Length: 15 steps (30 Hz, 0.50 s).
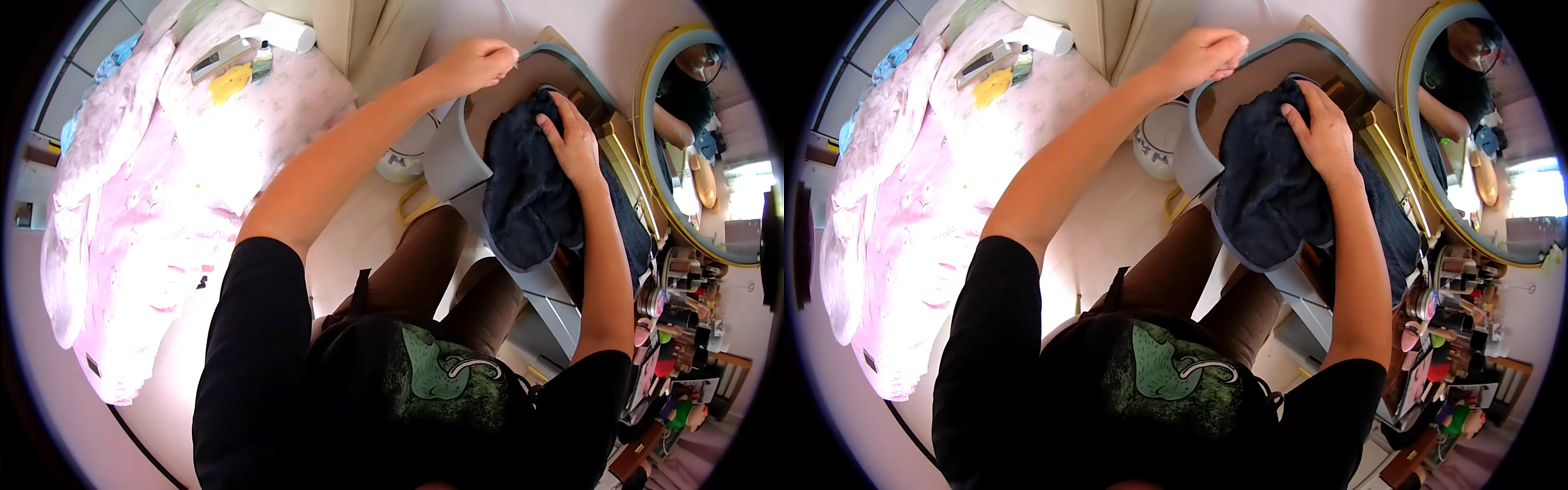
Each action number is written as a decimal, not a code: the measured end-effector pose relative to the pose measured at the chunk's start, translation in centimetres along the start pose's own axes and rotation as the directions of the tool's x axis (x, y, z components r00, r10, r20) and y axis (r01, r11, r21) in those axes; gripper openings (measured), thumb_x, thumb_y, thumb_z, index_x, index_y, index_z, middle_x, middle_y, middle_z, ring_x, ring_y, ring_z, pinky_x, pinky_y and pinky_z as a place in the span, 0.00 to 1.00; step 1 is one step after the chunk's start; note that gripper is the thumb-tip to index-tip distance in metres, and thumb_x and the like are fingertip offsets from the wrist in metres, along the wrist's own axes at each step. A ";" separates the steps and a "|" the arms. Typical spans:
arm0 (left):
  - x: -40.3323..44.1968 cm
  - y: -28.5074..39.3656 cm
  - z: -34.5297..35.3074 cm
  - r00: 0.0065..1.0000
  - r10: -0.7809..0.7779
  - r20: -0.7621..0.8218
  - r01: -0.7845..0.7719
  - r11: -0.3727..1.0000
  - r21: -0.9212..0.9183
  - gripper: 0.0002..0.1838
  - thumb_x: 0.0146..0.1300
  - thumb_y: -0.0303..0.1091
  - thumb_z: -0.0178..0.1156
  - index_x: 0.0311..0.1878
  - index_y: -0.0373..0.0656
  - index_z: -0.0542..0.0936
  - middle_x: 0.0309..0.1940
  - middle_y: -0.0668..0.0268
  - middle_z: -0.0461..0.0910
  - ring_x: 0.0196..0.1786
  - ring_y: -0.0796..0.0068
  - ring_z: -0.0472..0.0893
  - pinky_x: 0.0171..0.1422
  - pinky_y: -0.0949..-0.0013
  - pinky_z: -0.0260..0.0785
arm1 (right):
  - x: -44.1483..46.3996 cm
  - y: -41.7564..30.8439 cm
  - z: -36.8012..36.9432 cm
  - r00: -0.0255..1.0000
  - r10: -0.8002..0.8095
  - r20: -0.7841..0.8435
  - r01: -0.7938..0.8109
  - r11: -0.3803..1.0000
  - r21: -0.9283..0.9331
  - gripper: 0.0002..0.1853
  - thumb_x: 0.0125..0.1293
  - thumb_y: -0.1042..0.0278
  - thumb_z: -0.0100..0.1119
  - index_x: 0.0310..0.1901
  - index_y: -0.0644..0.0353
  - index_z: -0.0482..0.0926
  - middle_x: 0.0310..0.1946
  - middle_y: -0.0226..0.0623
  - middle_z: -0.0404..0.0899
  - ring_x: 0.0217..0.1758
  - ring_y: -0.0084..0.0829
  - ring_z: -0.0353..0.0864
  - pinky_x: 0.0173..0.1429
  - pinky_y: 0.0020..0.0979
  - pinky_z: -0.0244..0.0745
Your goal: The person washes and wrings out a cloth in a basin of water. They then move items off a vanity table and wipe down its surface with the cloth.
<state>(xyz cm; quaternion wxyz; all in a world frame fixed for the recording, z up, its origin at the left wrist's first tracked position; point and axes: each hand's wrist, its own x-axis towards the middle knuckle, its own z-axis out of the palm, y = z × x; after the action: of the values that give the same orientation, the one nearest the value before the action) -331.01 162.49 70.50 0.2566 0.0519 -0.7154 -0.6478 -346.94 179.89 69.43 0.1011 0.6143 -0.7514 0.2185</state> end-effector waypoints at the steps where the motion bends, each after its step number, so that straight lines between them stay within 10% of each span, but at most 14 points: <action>1: -1.7 0.3 -0.4 1.000 -0.008 -0.006 0.008 1.000 0.001 0.17 0.71 0.40 0.46 0.26 0.42 0.68 0.22 0.74 0.65 0.25 0.83 0.63 0.30 0.75 0.59 | -0.6 -0.7 0.0 1.000 0.022 -0.018 -0.023 0.999 -0.039 0.24 0.65 0.53 0.57 0.58 0.56 0.72 0.53 0.41 0.74 0.57 0.46 0.73 0.60 0.40 0.69; 8: -6.3 -0.4 0.5 0.959 0.280 0.046 -0.278 0.893 0.354 0.16 0.72 0.39 0.44 0.33 0.42 0.76 0.27 0.70 0.78 0.35 0.76 0.76 0.50 0.68 0.66 | -1.7 -1.2 0.9 0.996 -0.038 -0.077 -0.002 0.889 -0.458 0.22 0.70 0.51 0.48 0.60 0.51 0.71 0.53 0.37 0.76 0.56 0.43 0.75 0.62 0.48 0.66; 15: -5.8 -2.8 1.2 0.901 0.383 0.204 -0.427 0.703 0.569 0.15 0.70 0.42 0.45 0.31 0.50 0.78 0.30 0.74 0.81 0.40 0.73 0.78 0.74 0.58 0.48 | -2.3 -0.5 1.5 0.992 0.089 -0.091 -0.107 0.969 -0.222 0.24 0.69 0.50 0.47 0.61 0.54 0.69 0.54 0.44 0.76 0.58 0.44 0.75 0.60 0.42 0.68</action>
<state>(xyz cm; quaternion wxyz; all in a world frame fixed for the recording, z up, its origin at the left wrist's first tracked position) -327.25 165.54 66.04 0.3371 -0.0508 -0.8854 -0.3160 -345.80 181.17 67.17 0.1895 0.5516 -0.7962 0.1605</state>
